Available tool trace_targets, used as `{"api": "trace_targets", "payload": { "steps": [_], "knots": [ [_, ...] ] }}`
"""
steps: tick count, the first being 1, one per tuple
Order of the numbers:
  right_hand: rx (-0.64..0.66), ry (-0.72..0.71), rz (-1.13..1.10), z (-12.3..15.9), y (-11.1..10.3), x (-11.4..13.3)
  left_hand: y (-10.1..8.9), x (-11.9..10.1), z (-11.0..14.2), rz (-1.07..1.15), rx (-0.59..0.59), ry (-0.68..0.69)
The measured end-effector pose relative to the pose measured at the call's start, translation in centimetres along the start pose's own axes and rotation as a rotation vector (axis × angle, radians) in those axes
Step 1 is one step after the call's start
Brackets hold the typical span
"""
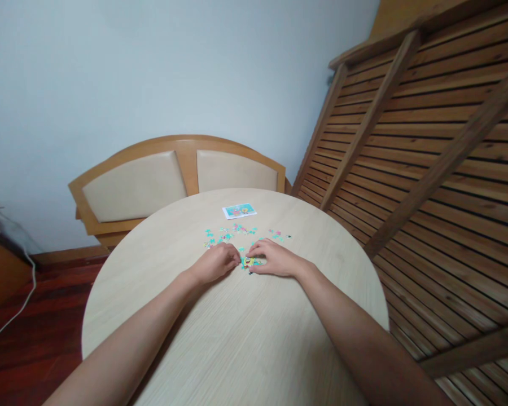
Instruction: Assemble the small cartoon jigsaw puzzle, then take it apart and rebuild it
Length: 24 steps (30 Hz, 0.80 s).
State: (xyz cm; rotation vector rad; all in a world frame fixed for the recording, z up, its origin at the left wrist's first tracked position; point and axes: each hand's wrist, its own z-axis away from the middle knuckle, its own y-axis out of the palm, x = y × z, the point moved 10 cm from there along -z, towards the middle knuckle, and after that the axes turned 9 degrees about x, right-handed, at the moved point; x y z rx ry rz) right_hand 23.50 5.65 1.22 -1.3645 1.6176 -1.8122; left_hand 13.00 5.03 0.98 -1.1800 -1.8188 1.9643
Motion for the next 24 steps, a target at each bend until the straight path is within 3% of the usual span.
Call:
{"api": "trace_targets", "payload": {
  "steps": [6, 14, 24],
  "knots": [
    [-0.028, -0.002, 0.006, 0.4, -0.7, -0.4, 0.2, -0.7, 0.3, -0.078, 0.065, 0.062],
    [-0.129, 0.168, 0.011, 2.5, -2.4, -5.8, 0.0, -1.5, 0.5, -0.096, 0.070, 0.123],
    [-0.220, 0.179, 0.044, 3.2, -3.0, -8.3, -0.3, -2.6, 0.8, -0.155, 0.074, 0.171]
  ]
}}
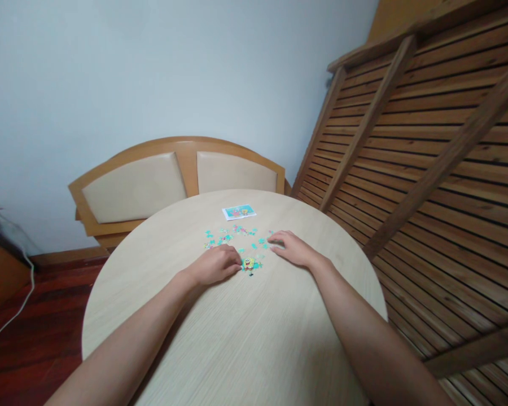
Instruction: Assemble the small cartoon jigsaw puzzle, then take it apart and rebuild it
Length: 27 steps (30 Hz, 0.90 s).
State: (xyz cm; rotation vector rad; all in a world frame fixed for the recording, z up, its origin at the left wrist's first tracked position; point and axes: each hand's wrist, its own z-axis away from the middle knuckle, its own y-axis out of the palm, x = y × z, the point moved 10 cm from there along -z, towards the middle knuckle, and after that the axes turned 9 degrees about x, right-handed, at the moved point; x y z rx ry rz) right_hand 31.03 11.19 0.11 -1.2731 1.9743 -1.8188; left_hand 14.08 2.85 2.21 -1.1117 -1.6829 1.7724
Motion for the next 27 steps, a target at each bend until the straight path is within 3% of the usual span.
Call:
{"api": "trace_targets", "payload": {
  "steps": [9, 21, 27],
  "knots": [
    [-0.029, 0.117, -0.121, 1.6, -2.3, -3.3, 0.8, -0.6, 0.3, 0.016, 0.032, 0.074],
    [0.016, 0.117, -0.055, 0.7, -0.6, -1.7, 0.2, -1.4, 0.2, 0.099, 0.033, 0.074],
    [0.017, 0.086, -0.054, 0.4, -0.7, -1.1, 0.1, -1.6, 0.1, 0.108, 0.040, 0.068]
  ]
}}
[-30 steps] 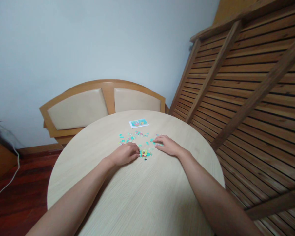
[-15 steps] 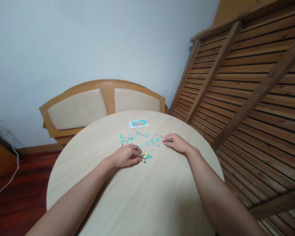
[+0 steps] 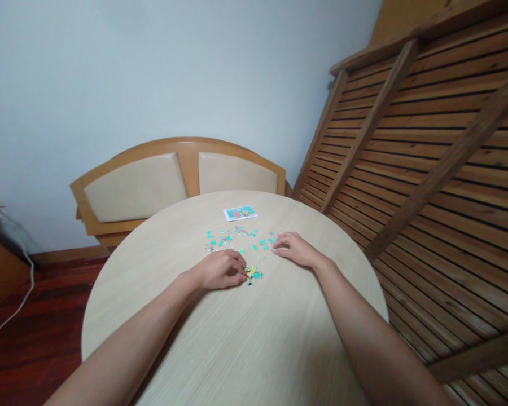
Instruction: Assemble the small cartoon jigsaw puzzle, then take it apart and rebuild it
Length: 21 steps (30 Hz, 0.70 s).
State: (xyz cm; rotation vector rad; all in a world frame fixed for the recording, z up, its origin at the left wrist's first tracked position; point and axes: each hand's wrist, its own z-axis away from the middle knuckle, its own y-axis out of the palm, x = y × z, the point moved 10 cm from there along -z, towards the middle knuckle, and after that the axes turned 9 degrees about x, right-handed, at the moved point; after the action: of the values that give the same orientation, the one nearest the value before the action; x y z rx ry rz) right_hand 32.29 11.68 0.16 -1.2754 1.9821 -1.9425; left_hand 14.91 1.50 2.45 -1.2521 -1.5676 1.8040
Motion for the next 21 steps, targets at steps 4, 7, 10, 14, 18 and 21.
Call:
{"api": "trace_targets", "payload": {
  "steps": [4, 7, 10, 14, 18, 21],
  "knots": [
    [0.014, 0.036, 0.013, -0.1, 0.2, -0.2, 0.0, 0.2, 0.0, -0.024, -0.003, -0.010],
    [0.022, 0.070, 0.029, 0.0, 0.3, -0.4, 0.2, 0.2, 0.0, -0.047, 0.001, -0.012],
    [0.021, 0.074, 0.039, 0.0, 0.4, -0.4, 0.3, 0.2, 0.0, -0.041, -0.002, -0.006],
    [0.028, 0.052, 0.040, 0.1, 0.5, -0.1, 0.1, 0.8, 0.0, -0.029, -0.028, -0.008],
    [0.036, 0.070, 0.044, 0.2, 0.5, -0.2, -1.5, 3.8, 1.0, -0.094, -0.137, -0.170],
    [0.030, 0.064, 0.014, 0.2, 0.2, 0.3, -2.5, 6.7, 2.3, -0.128, -0.193, -0.339]
  ]
}}
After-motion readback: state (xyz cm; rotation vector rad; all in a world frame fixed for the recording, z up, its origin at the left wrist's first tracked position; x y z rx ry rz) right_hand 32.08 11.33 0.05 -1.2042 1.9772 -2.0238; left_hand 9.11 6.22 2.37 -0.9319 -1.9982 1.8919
